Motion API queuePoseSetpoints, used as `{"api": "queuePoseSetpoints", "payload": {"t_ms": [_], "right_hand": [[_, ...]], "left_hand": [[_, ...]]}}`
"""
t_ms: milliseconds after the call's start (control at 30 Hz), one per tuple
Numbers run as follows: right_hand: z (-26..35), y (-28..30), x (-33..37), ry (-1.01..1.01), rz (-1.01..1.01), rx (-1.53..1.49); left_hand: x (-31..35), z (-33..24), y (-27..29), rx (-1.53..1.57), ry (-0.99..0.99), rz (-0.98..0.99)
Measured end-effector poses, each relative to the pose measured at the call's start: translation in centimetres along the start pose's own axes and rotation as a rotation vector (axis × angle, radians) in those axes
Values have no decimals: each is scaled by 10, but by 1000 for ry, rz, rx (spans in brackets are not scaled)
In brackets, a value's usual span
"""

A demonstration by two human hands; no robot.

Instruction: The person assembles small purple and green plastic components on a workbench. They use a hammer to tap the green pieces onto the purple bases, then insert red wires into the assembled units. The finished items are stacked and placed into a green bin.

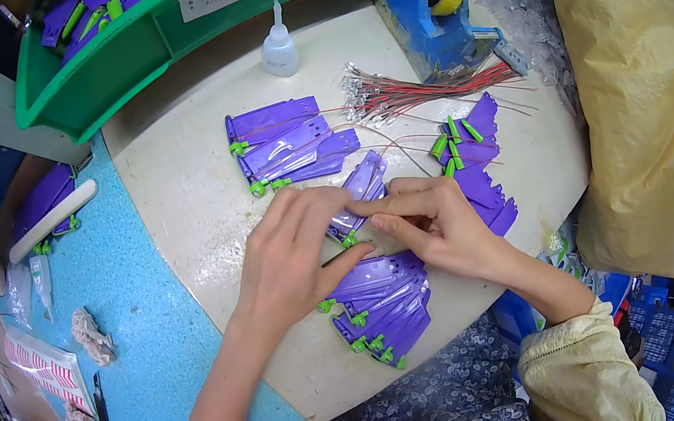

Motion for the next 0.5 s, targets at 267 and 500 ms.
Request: {"api": "queuePoseSetpoints", "payload": {"t_ms": [267,500], "right_hand": [[12,31,-8,131,-355,344],[15,3,-65,-243,313,53]], "left_hand": [[0,-5,-6,-53,45,32],[2,8,-6,105,163,-11]]}}
Point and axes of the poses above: each hand's wrist, its own x-axis away from the middle knuckle, its own y-axis out of the back of the hand, z = x × y, the point moved 6 cm from there along -x, towards the middle knuckle
